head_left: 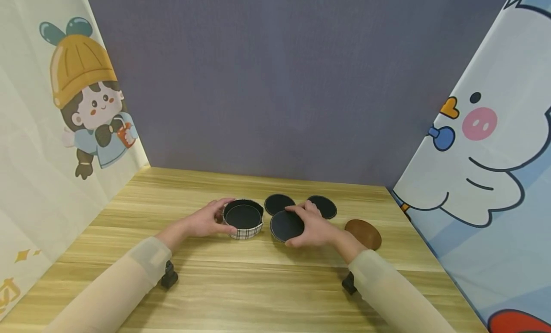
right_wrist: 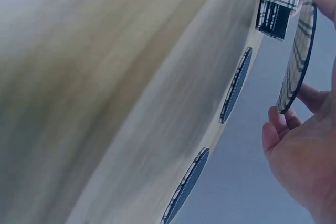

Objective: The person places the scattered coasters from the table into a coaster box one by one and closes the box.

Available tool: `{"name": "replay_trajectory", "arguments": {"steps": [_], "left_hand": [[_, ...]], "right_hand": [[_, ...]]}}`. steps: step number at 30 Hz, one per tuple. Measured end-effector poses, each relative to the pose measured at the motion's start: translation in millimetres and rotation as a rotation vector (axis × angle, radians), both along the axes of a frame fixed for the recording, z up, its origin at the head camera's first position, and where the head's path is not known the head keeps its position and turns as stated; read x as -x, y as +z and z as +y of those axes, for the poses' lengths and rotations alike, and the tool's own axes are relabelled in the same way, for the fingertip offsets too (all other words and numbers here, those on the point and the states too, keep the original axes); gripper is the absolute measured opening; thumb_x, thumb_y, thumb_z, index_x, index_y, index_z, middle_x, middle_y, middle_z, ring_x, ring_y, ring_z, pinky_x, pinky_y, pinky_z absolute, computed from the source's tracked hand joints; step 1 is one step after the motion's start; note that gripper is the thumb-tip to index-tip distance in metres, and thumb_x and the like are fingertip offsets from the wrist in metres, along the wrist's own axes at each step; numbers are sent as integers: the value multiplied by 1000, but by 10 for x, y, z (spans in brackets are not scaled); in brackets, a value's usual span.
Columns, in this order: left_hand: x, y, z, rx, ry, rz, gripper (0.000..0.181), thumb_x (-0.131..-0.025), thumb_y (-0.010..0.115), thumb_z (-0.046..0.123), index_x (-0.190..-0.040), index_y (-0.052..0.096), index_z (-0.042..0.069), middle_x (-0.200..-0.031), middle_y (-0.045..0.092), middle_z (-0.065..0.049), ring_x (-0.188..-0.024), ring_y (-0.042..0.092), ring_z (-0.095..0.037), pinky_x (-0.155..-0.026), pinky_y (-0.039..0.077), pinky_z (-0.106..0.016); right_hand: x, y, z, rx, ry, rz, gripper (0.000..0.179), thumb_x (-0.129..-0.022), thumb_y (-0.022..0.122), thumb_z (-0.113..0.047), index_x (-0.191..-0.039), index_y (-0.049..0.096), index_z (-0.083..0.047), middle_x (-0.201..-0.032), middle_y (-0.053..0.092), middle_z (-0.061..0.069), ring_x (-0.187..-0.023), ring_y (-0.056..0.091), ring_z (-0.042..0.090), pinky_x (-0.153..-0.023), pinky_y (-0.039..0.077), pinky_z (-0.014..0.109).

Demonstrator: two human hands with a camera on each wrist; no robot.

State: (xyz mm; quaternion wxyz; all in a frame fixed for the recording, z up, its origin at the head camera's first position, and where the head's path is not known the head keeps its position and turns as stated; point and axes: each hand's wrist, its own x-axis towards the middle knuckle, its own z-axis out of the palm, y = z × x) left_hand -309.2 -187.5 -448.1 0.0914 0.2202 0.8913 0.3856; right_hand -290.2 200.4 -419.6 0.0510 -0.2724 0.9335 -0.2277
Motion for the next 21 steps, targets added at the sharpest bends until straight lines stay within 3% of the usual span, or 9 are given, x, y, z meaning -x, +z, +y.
{"name": "replay_trajectory", "arguments": {"steps": [8,15,21], "left_hand": [[19,-24,-15,-1,4,-4,111,-88,94,43,-173,29,12,-142,52,-28,-120,65,-32,-108,53,-59],[22,-34,-21,-4,3,-6,112,-88,94,44,-173,29,13,-145,50,-30,-123,65,-35,-109,52,-62],[14,-24,-13,4,2,-3,111,-89,93,45,-174,29,13,-145,50,-29,-123,64,-34,-109,52,-60]], "right_hand": [[70,61,-144,7,-19,-7,104,-77,91,-55,-166,48,-22,-151,44,13,-130,42,34,-103,43,58],[131,98,-293,17,-14,-16,103,-80,90,-54,-167,47,-21,-143,45,10,-124,41,30,-103,37,53],[199,112,-420,25,-13,-8,102,-80,89,-54,-167,46,-22,-141,44,9,-127,41,31,-104,40,54]]}}
